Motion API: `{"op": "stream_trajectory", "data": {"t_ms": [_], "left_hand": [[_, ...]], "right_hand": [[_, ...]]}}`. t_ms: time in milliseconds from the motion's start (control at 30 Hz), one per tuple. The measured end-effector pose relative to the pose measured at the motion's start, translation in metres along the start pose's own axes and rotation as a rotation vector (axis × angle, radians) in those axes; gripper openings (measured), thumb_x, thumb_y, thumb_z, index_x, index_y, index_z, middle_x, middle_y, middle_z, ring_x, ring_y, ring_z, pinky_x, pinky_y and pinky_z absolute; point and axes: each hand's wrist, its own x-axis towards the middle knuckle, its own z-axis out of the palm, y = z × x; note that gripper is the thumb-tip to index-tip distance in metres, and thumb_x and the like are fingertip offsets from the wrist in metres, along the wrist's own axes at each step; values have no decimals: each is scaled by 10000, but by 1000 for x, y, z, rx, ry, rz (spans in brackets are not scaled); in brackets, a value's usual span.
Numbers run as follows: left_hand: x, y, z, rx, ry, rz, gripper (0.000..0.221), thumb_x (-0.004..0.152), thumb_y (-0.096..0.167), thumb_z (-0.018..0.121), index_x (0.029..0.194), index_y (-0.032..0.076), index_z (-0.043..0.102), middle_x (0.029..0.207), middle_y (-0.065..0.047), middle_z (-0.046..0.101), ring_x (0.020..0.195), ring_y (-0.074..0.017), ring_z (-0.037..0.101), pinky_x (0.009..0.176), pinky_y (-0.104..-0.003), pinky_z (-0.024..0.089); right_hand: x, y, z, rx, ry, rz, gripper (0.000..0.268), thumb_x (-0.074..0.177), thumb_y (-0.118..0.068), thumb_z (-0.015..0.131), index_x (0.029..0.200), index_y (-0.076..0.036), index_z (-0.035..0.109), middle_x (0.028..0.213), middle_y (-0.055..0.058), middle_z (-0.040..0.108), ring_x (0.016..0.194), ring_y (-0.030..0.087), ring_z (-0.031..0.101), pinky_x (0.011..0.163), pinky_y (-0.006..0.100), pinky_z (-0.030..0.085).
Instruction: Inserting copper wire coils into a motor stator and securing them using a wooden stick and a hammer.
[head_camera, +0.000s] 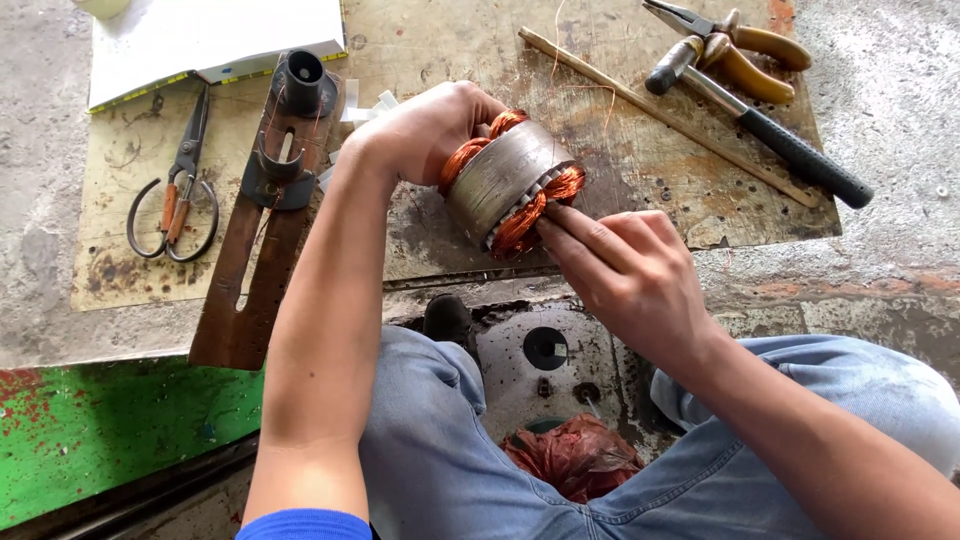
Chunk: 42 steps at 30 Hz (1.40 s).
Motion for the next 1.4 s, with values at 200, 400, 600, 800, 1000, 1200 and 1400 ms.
{"op": "stream_trajectory", "data": {"t_ms": [200,400,600,800,1000,1200,1400], "left_hand": [[-11,4,-4,-73,7,49,275,805,62,809,1062,157,790,992,43,804,824,-51,706,731,-242,615],[-23,-26,5,-228,185,0,223,878,114,720,1095,115,775,984,31,785,834,-25,649,686,-187,525],[-30,-9,7,-54,300,-79,134,870,247,729,955,209,826,865,85,806,743,-5,654,664,-229,519],[-59,-19,-1,-30,583,13,102,935,69,710,999,109,779,888,-50,806,668,-89,763,535,-117,650],[-64,-42,13,349,948,-104,129,938,38,722,1065,30,742,957,-136,802,725,-181,761,602,-216,644],[-30,-66,27,513,800,-327,449,859,420,818,1182,124,718,1084,-109,742,942,-292,665,689,-423,592],[-12,-94,25,608,980,-163,194,805,355,896,820,177,820,781,11,764,771,-222,643,561,-343,555]], "right_hand": [[7,-7,-11,-250,-71,-32,292,1002,-82,704,1273,-189,731,1324,0,741,851,130,660,823,333,486],[12,12,-2,-129,-96,-86,438,902,-61,807,1297,-220,702,1252,41,738,848,182,674,847,400,504],[22,13,-4,-71,-16,-184,227,962,-1,748,1125,-155,779,1130,44,761,718,177,673,751,349,547],[13,20,-21,80,14,-158,256,949,-179,834,1193,-130,774,1186,47,794,947,159,752,837,345,564],[9,29,-43,250,29,-1,134,949,-42,799,1082,-40,789,1030,107,795,891,206,756,825,367,594],[8,28,-38,254,-11,10,145,937,-105,804,1081,-92,788,1034,55,794,887,186,753,815,363,597],[9,29,-37,313,-46,-6,187,907,-103,809,1092,-98,781,1033,58,799,894,177,766,785,342,616]]}}
